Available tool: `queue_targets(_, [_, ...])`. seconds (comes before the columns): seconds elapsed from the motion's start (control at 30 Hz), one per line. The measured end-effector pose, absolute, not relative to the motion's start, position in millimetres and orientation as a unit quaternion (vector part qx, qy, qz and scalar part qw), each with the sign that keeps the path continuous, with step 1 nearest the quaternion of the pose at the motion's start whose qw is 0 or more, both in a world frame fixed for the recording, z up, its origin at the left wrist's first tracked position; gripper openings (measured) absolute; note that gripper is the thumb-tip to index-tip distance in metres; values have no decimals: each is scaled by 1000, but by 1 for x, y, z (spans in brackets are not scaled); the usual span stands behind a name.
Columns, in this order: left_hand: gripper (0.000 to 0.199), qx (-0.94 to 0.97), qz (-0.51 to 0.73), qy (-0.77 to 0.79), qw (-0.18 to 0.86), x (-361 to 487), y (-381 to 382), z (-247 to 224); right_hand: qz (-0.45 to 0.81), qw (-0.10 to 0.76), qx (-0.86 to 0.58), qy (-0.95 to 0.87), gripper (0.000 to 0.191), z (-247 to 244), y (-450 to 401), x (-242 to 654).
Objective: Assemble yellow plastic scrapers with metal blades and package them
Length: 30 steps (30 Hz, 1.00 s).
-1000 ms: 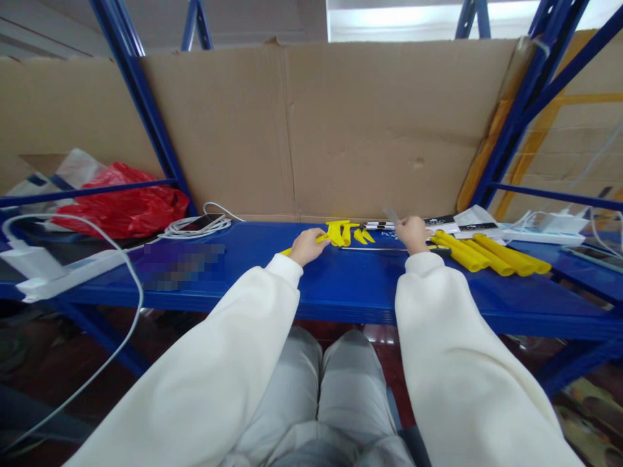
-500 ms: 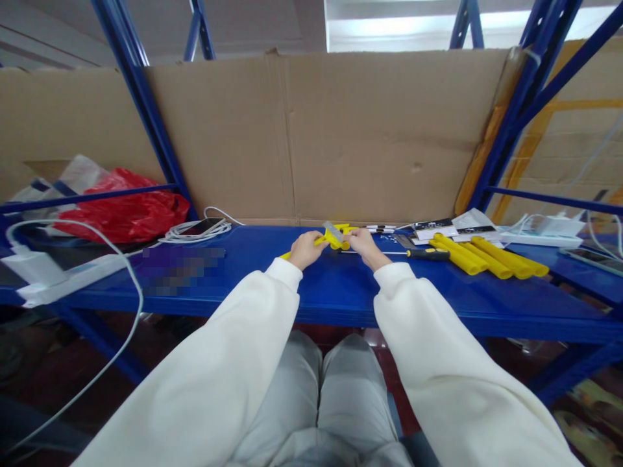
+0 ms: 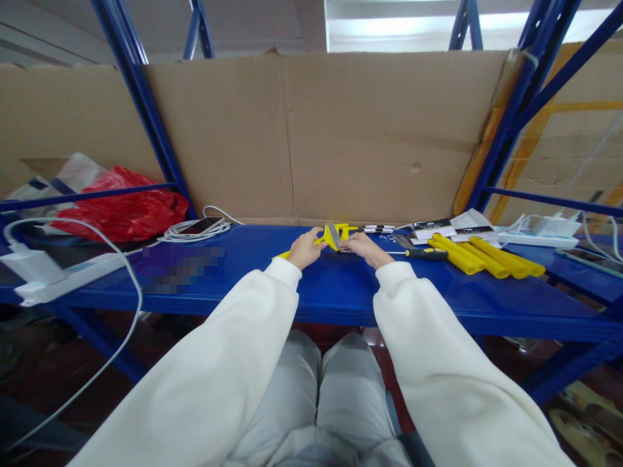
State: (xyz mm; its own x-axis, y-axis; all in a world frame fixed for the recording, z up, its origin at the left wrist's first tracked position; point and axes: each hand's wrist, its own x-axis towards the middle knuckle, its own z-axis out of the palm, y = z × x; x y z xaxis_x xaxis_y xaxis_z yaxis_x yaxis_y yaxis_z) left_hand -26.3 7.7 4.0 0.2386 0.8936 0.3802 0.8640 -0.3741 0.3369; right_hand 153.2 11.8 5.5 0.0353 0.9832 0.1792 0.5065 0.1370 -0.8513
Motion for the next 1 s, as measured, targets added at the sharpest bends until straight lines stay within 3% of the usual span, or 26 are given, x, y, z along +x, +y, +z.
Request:
queue_targets(0.3, [50,853,156,496,-53,-27,8,2,348,407,-582,-612,13,6,9,156])
queue_targets(0.53, [54,862,151,481,-61,-25,9,1,373,428,-552,-610,19,1,12,157])
queue_targets(1.0, [54,878,142,452,-60,-22,9,-4,357,385,-512,-680,36,-6,18,170])
